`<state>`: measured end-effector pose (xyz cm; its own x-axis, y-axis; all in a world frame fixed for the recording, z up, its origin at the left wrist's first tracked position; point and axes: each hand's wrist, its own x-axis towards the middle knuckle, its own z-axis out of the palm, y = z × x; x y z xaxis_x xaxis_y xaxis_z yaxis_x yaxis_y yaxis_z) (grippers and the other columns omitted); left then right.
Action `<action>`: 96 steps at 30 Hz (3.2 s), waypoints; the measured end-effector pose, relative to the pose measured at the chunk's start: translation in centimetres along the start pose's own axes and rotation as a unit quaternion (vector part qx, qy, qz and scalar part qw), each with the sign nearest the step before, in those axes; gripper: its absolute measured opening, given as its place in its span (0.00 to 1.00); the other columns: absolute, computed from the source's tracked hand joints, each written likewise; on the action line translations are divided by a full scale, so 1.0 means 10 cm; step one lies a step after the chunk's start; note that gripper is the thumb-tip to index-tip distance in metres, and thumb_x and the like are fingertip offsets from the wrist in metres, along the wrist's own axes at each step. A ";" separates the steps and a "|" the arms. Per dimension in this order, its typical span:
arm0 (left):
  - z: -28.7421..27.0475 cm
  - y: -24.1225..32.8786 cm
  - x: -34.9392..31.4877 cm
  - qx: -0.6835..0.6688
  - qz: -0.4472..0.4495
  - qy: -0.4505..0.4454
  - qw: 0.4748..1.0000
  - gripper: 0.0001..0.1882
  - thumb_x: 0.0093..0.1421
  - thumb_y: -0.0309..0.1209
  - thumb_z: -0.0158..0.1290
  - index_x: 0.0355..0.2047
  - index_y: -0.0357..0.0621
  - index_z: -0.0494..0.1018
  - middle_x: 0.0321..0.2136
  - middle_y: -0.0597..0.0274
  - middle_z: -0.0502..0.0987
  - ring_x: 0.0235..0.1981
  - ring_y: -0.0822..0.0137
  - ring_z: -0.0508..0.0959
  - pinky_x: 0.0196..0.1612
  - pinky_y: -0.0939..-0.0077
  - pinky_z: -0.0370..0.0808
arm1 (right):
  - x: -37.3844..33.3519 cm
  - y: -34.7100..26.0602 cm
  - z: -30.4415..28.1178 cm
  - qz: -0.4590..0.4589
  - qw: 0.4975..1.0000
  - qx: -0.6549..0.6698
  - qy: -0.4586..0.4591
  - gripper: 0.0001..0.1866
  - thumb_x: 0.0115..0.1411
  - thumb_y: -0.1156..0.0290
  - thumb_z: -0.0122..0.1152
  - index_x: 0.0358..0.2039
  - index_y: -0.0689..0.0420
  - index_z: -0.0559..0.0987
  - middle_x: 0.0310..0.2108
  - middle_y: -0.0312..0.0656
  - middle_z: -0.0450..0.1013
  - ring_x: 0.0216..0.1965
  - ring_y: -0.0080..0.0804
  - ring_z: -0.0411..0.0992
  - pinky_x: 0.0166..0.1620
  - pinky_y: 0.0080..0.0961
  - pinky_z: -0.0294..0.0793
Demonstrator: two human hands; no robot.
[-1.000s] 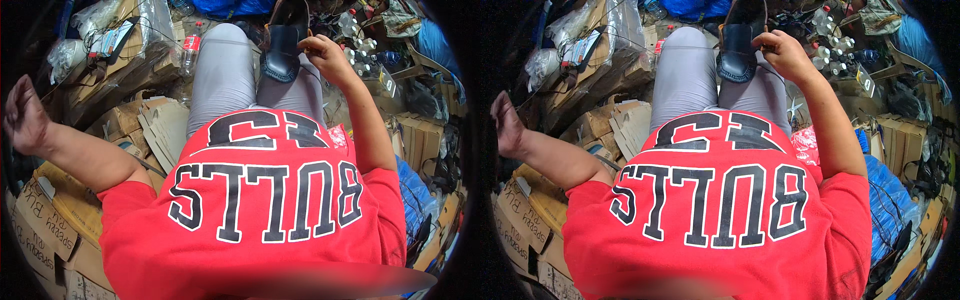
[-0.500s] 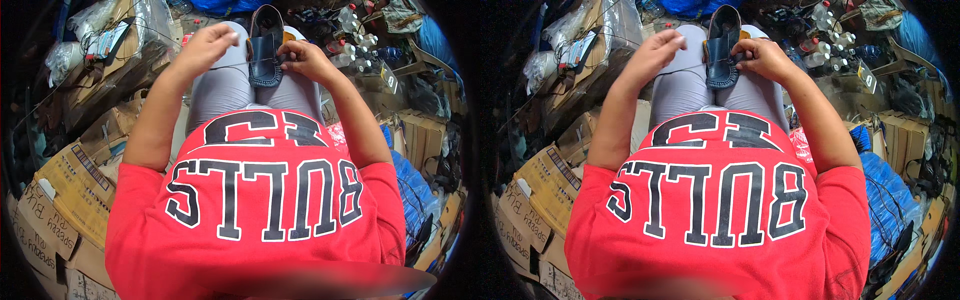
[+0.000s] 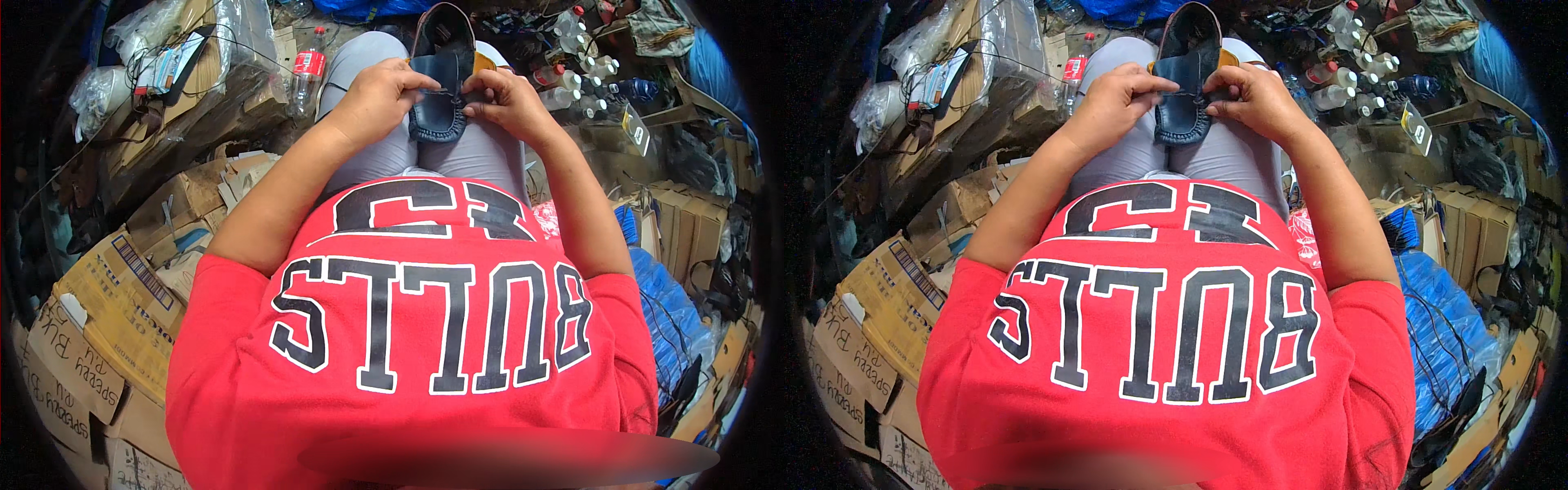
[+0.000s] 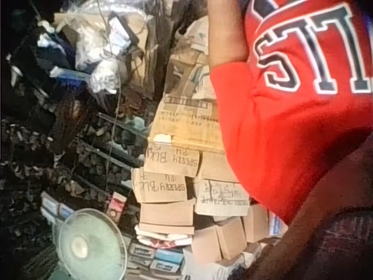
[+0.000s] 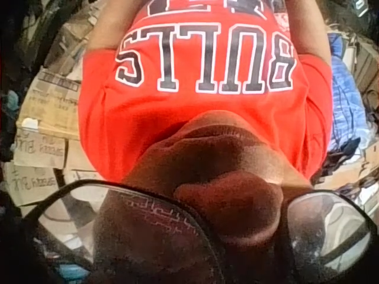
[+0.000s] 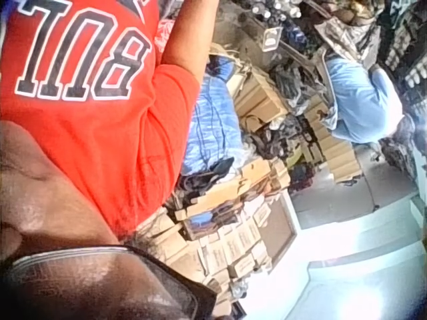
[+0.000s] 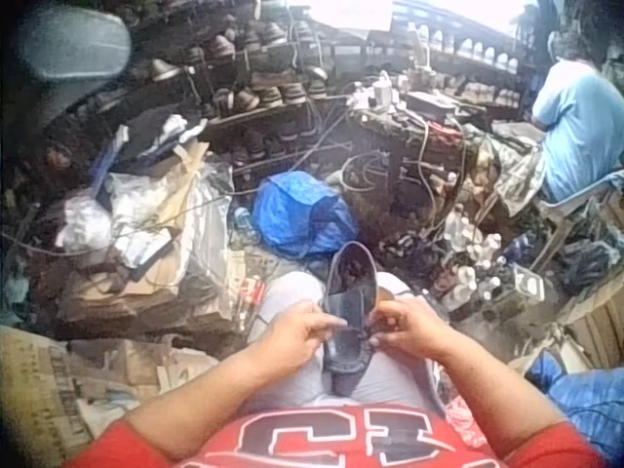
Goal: Hand-sewing a leather shoe upper using a needle and thread in a workshop.
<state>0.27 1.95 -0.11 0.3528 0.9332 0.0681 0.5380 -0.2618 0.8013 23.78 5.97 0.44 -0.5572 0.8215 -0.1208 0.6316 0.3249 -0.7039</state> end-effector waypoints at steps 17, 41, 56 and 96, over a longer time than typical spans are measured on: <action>0.07 -0.16 0.09 0.171 0.069 0.049 0.982 0.05 0.49 0.34 0.58 0.27 0.63 0.80 0.23 0.71 0.71 0.35 0.66 0.70 0.40 0.65 0.59 | 0.00 0.05 0.05 -0.015 0.999 0.031 0.026 0.19 0.42 0.65 0.72 0.38 0.46 0.81 0.24 0.37 0.70 0.27 0.28 0.68 0.31 0.25 0.68; 0.18 -0.09 0.07 0.160 0.073 0.053 0.983 0.08 0.48 0.31 0.58 0.30 0.59 0.80 0.23 0.71 0.74 0.34 0.68 0.72 0.41 0.69 0.59 | 0.02 0.07 0.03 -0.020 1.000 0.010 0.008 0.17 0.46 0.69 0.69 0.39 0.50 0.80 0.26 0.37 0.73 0.28 0.24 0.69 0.33 0.22 0.69; 0.16 -0.13 0.19 0.128 0.046 0.004 0.991 0.08 0.47 0.29 0.59 0.29 0.57 0.79 0.22 0.72 0.74 0.32 0.67 0.72 0.40 0.69 0.61 | 0.24 0.10 -0.06 0.046 0.994 0.091 -0.043 0.11 0.54 0.69 0.62 0.39 0.53 0.81 0.31 0.39 0.78 0.31 0.20 0.73 0.37 0.19 0.72; 0.13 -0.06 0.37 0.144 0.120 -0.005 0.982 0.06 0.52 0.33 0.56 0.28 0.47 0.78 0.24 0.61 0.76 0.32 0.61 0.75 0.38 0.68 0.66 | -0.10 0.17 -0.06 0.054 0.978 0.186 0.076 0.13 0.52 0.65 0.66 0.33 0.61 0.80 0.33 0.37 0.73 0.32 0.19 0.70 0.36 0.18 0.70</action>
<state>2.20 5.21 -1.12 0.5026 0.8338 0.2285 0.6324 -0.5348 0.5604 25.67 5.96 -0.21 -0.3935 0.9110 -0.1238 0.4269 0.0618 -0.9022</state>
